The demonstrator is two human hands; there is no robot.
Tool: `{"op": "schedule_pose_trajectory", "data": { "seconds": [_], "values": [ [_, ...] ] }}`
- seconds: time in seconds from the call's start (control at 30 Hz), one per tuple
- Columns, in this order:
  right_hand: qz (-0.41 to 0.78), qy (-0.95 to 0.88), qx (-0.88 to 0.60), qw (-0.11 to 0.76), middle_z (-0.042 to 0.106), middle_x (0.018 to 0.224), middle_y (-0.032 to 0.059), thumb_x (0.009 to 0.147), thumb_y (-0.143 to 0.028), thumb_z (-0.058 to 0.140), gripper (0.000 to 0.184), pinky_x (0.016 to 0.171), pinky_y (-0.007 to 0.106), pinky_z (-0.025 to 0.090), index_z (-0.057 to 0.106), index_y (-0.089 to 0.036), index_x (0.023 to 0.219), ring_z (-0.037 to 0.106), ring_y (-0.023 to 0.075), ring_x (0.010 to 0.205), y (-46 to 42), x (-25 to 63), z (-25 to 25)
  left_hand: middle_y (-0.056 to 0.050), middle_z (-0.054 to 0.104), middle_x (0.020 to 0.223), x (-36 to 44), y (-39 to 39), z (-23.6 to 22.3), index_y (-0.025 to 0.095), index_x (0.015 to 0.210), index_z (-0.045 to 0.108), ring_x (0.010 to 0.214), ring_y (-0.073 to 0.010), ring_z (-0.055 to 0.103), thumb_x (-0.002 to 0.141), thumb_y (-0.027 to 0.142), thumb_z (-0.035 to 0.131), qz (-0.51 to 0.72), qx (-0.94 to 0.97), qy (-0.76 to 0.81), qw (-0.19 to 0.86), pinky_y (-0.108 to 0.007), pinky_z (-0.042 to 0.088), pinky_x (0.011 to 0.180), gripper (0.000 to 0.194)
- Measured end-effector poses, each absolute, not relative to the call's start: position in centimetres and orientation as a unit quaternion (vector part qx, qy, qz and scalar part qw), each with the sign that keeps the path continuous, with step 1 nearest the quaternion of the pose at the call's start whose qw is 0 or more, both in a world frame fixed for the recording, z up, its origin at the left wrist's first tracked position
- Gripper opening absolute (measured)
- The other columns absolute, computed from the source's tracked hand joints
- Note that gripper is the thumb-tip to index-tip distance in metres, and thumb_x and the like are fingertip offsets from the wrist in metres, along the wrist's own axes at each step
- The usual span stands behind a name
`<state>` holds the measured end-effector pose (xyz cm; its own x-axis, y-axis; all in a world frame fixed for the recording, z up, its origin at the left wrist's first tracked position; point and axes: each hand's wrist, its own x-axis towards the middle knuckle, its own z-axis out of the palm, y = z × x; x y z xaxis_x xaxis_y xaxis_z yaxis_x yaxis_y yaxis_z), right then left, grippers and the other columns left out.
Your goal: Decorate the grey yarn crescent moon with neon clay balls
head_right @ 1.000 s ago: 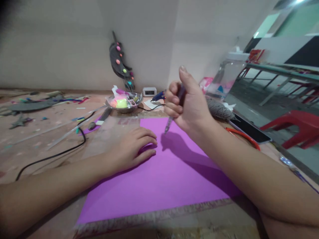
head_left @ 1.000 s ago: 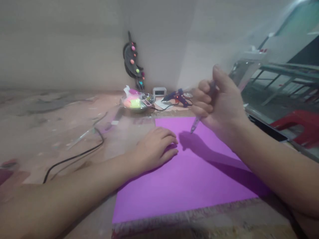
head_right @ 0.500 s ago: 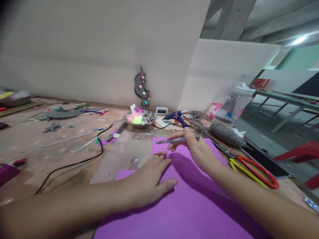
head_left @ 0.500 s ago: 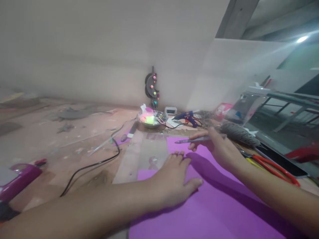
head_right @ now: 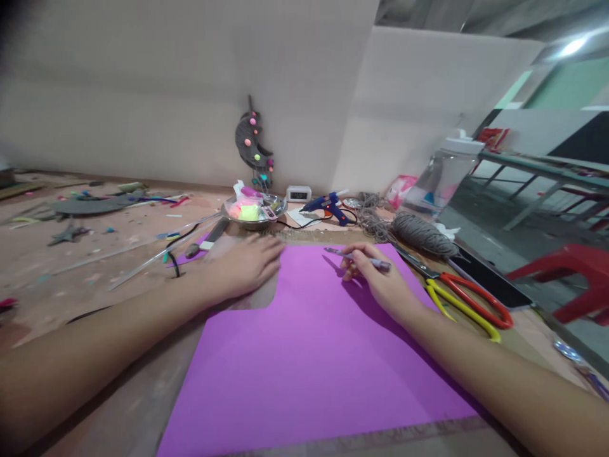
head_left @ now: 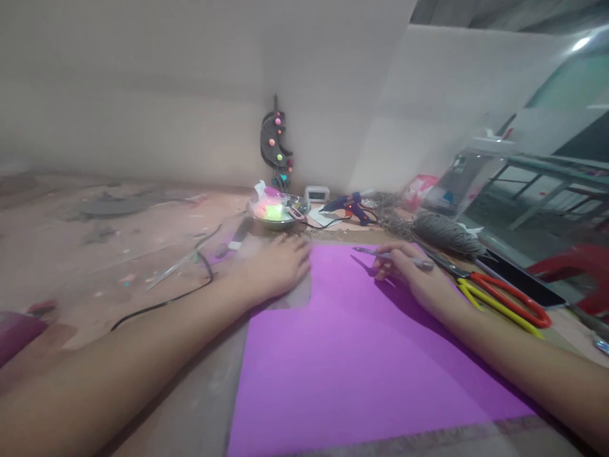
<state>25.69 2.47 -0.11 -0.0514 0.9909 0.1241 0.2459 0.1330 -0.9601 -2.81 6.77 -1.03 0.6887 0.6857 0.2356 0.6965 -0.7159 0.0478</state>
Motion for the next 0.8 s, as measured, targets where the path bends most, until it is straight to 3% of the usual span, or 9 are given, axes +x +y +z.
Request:
{"op": "schedule_pose_trajectory", "data": {
  "seconds": [0.07,0.13,0.2,0.3,0.43,0.53,0.6,0.67,0.8],
  "values": [
    [0.39,-0.599,-0.53,0.457,0.069,0.079,0.0028,0.091,-0.056,0.056,0.035,0.068,0.031,0.049,0.061,-0.023,0.099,0.066,0.0182,0.072,2.6,25.9,0.0,-0.025,0.055,0.14,-2.4,5.6,-0.9,0.005,0.129,0.059,0.134,-0.0325,0.049,0.102,0.031,0.035,-0.137,-0.903,-0.404,0.045,-0.054,0.034,0.112,0.044],
    [0.388,-0.599,-0.527,0.461,0.069,0.078,0.0024,0.092,-0.056,0.054,0.036,0.066,0.03,0.047,0.06,-0.022,0.1,0.066,0.0178,0.071,2.9,26.0,-0.1,-0.018,0.05,0.148,-1.3,3.4,-0.6,0.014,0.138,0.054,0.138,-0.0305,0.045,0.1,0.046,0.041,-0.117,-0.941,-0.316,-0.012,-0.048,0.036,0.113,0.052],
    [0.397,-0.601,-0.513,0.467,0.068,0.078,0.0019,0.093,-0.056,0.053,0.035,0.066,0.029,0.047,0.06,-0.022,0.1,0.065,0.017,0.071,3.2,26.2,-0.4,-0.012,0.036,0.159,-0.4,1.4,-0.6,0.022,0.151,0.038,0.147,-0.0294,0.033,0.096,0.061,0.04,-0.082,-0.972,-0.208,-0.077,-0.048,0.028,0.118,0.068],
    [0.412,-0.602,-0.493,0.473,0.069,0.079,0.0018,0.095,-0.055,0.05,0.035,0.065,0.029,0.046,0.058,-0.022,0.1,0.064,0.016,0.069,3.5,26.5,-0.8,-0.007,0.031,0.162,-0.5,1.6,-1.1,0.027,0.154,0.032,0.15,-0.0274,0.026,0.096,0.062,0.036,-0.059,-0.976,-0.183,-0.105,-0.049,0.02,0.122,0.068],
    [0.408,-0.612,-0.496,0.462,0.069,0.078,0.0037,0.095,-0.057,0.048,0.038,0.063,0.029,0.044,0.058,-0.02,0.099,0.063,0.0165,0.066,3.6,26.5,-0.8,-0.027,0.054,0.141,-3.6,6.0,-1.4,0.004,0.133,0.056,0.134,-0.0386,0.047,0.099,0.04,0.042,-0.108,-0.889,-0.442,0.047,-0.059,0.034,0.11,0.052],
    [0.41,-0.603,-0.493,0.474,0.068,0.076,0.0033,0.095,-0.056,0.049,0.037,0.064,0.03,0.045,0.058,-0.02,0.099,0.063,0.017,0.065,3.6,26.4,-0.6,-0.027,0.067,0.116,-4.4,6.6,-0.7,0.004,0.105,0.069,0.118,-0.0381,0.059,0.097,0.027,0.044,-0.121,-0.88,-0.451,0.089,-0.059,0.04,0.103,0.035],
    [0.411,-0.595,-0.492,0.485,0.068,0.074,0.0027,0.095,-0.055,0.05,0.036,0.065,0.03,0.046,0.058,-0.021,0.099,0.063,0.0169,0.065,3.6,26.3,-0.5,-0.023,0.061,0.132,-3.5,5.1,-0.2,0.009,0.118,0.065,0.127,-0.0354,0.054,0.098,0.033,0.045,-0.162,-0.904,-0.391,0.06,-0.056,0.038,0.108,0.037],
    [0.406,-0.59,-0.497,0.49,0.068,0.074,0.0026,0.095,-0.055,0.051,0.035,0.067,0.031,0.047,0.059,-0.021,0.098,0.064,0.0171,0.066,3.5,26.3,-0.4,-0.016,0.044,0.153,-2.2,3.3,0.0,0.017,0.143,0.048,0.143,-0.0322,0.039,0.098,0.05,0.044,-0.103,-0.953,-0.284,-0.034,-0.052,0.032,0.115,0.057],
    [0.401,-0.595,-0.499,0.485,0.068,0.075,0.003,0.093,-0.057,0.053,0.036,0.065,0.03,0.047,0.061,-0.022,0.098,0.064,0.0178,0.068,3.6,26.6,-0.7,-0.014,0.018,0.164,-1.0,2.2,-0.4,0.017,0.157,0.025,0.152,-0.0316,0.016,0.097,0.064,0.033,-0.023,-0.948,-0.288,-0.137,-0.054,0.017,0.122,0.077]
  ]
}}
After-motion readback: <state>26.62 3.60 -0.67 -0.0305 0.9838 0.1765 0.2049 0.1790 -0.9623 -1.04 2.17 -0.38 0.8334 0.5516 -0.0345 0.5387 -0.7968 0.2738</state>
